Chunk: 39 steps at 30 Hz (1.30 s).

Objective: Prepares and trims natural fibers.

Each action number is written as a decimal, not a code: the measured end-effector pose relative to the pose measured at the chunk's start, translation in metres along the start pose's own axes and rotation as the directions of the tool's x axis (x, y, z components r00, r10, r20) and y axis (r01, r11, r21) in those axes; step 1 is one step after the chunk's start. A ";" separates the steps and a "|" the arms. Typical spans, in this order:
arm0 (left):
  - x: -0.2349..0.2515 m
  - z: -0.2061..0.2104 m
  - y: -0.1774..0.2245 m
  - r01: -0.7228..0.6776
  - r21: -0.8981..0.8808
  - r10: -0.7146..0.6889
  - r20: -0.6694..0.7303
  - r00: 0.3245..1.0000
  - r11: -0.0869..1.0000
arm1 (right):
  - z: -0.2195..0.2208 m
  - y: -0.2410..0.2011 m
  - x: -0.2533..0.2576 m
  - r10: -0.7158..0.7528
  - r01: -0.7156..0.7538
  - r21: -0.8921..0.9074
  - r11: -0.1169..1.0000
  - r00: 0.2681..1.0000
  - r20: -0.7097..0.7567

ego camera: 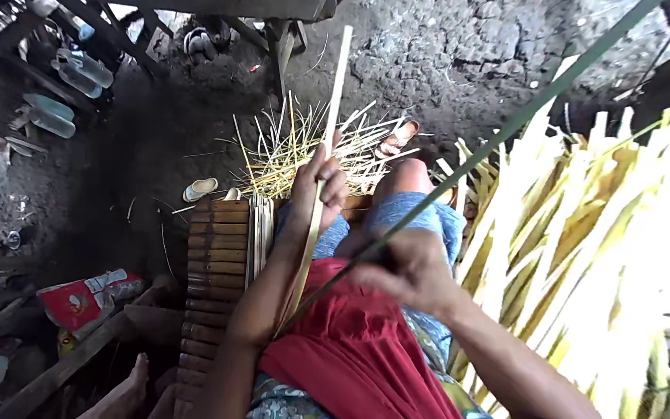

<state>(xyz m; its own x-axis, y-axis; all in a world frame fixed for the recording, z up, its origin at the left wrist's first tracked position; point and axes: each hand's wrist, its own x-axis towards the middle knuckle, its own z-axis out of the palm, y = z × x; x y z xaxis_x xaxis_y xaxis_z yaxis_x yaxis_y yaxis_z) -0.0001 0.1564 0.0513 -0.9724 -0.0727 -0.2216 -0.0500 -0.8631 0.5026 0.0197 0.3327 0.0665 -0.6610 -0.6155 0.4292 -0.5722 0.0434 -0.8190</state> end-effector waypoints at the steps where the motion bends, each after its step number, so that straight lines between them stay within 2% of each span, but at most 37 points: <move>1: 0.005 -0.002 0.002 -0.014 -0.026 0.014 -0.012 1.000 1.000 | 0.011 -0.003 -0.008 -0.047 0.047 -0.007 0.999 0.997 0.055; 3: 0.005 -0.002 -0.001 0.016 -0.020 -0.015 0.033 0.999 1.000 | 0.015 0.003 -0.010 -0.054 0.058 -0.041 0.997 0.994 0.093; 5: -0.008 0.000 -0.008 0.102 0.102 -0.119 0.175 0.977 0.990 | -0.001 0.017 0.001 0.078 -0.077 -0.010 0.997 0.996 0.035; 7: -0.029 0.013 -0.011 0.132 0.268 -0.175 0.143 0.974 0.954 | -0.026 0.031 0.017 0.195 -0.189 0.072 0.979 0.976 -0.096; 9: -0.036 0.013 -0.012 0.142 0.268 -0.174 0.099 0.980 0.953 | -0.037 0.033 0.023 0.226 -0.221 0.046 0.974 0.960 -0.164; 13: -0.008 -0.015 -0.002 0.070 0.045 -0.074 0.080 0.994 0.997 | -0.004 -0.001 -0.006 0.076 -0.079 0.041 0.996 0.995 0.066; 16: -0.006 -0.007 -0.003 0.078 0.047 -0.081 0.074 0.994 0.996 | 0.011 -0.005 -0.017 -0.001 0.003 -0.010 1.000 0.984 0.178; 18: -0.018 0.003 -0.008 0.127 0.126 -0.143 0.122 0.982 0.984 | -0.004 0.008 -0.006 0.116 -0.115 -0.014 0.993 0.982 0.150; 20: -0.037 0.007 -0.013 0.188 0.238 -0.215 0.093 0.972 0.953 | -0.031 0.022 0.008 0.251 -0.250 -0.015 0.968 0.966 0.059; 21: -0.047 0.003 -0.015 0.195 0.283 -0.225 0.080 0.971 0.939 | -0.041 0.026 0.014 0.272 -0.272 -0.044 0.961 0.962 0.013; 24: -0.060 -0.016 -0.013 0.162 0.273 -0.169 0.001 0.986 0.948 | -0.039 0.025 0.015 0.231 -0.237 -0.165 0.957 0.971 -0.055; 26: -0.062 -0.037 -0.005 0.105 0.242 -0.088 -0.082 0.993 0.965 | -0.038 0.016 0.008 0.179 -0.181 -0.186 0.966 0.983 -0.029; 29: -0.067 -0.084 0.020 -0.029 0.248 0.080 -0.198 0.977 0.968 | -0.051 0.002 -0.003 0.190 -0.190 -0.015 0.982 0.981 0.047; 32: -0.078 -0.117 0.067 -0.098 0.487 0.274 -0.305 0.912 0.868 | -0.064 -0.002 -0.011 0.285 -0.300 0.116 0.947 0.950 0.124; 34: -0.091 -0.133 0.104 -0.087 0.668 0.363 -0.286 0.887 0.739 | -0.068 0.006 -0.014 0.311 -0.326 0.116 0.938 0.942 0.130; 36: -0.111 -0.154 0.134 0.043 0.853 0.383 -0.277 0.881 0.519 | -0.068 0.016 -0.015 0.358 -0.372 0.147 0.917 0.927 0.110; 38: -0.143 -0.182 0.145 0.274 0.906 0.276 -0.367 0.889 0.323 | -0.065 0.024 -0.014 0.428 -0.434 0.178 0.883 0.901 0.076; 39: -0.163 -0.198 0.140 0.377 0.880 0.194 -0.440 0.877 0.290 | -0.062 0.028 -0.015 0.452 -0.455 0.182 0.872 0.890 0.063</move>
<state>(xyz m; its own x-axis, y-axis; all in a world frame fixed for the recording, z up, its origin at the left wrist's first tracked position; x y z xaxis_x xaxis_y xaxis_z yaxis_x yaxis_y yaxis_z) 0.1964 -0.0510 -0.0077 -0.7623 -0.4507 -0.4645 -0.5814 0.1616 0.7974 -0.0166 0.3919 0.0614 -0.8163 -0.5775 -0.0118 -0.1094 0.1746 -0.9785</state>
